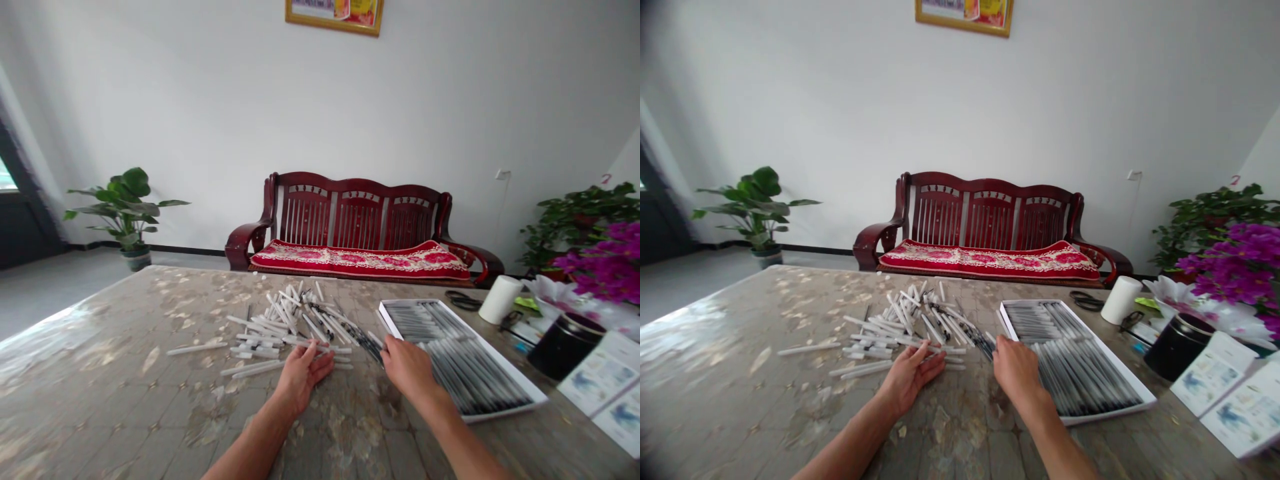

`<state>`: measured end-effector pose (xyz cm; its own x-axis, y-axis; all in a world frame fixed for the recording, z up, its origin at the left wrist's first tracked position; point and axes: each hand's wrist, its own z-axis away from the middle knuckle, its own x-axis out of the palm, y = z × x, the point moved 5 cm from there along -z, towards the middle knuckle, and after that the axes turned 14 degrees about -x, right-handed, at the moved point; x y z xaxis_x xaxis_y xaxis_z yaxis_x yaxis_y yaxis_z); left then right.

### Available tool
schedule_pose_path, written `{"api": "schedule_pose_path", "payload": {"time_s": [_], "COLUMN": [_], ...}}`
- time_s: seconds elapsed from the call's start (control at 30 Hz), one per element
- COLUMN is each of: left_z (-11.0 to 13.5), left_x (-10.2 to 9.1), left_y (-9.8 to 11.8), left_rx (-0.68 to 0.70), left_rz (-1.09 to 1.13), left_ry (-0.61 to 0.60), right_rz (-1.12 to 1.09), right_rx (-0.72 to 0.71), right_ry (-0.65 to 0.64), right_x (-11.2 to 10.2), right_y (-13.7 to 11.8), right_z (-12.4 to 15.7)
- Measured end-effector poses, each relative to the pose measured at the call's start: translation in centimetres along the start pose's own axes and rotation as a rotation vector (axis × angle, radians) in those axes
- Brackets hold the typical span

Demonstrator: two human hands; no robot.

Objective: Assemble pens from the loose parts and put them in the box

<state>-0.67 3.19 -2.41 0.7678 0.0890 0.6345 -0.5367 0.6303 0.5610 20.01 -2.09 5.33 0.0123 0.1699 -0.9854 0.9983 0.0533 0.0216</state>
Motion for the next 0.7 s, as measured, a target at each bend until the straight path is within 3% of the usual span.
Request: {"api": "schedule_pose_path", "payload": {"time_s": [0.13,0.27,0.43,0.7], "left_z": [0.1,0.3,0.5,0.7], "left_x": [0.1,0.1,0.1,0.6], "left_y": [0.1,0.2,0.1,-0.3], "left_rx": [0.015,0.017,0.005,-0.021], "left_rz": [0.042,0.066,0.052,-0.014], "left_ry": [0.007,0.016,0.021,-0.037], "right_rz": [-0.249,-0.485,-0.521,-0.496], "right_rx": [-0.164,-0.174,-0.177,-0.211], "right_ry": [0.187,0.205,0.195,0.223], "right_x": [-1.0,0.1,1.4,0.8], "right_y": [-3.3,-5.1,-5.2,-5.4], "right_z": [0.4,0.5,0.5,0.4]}}
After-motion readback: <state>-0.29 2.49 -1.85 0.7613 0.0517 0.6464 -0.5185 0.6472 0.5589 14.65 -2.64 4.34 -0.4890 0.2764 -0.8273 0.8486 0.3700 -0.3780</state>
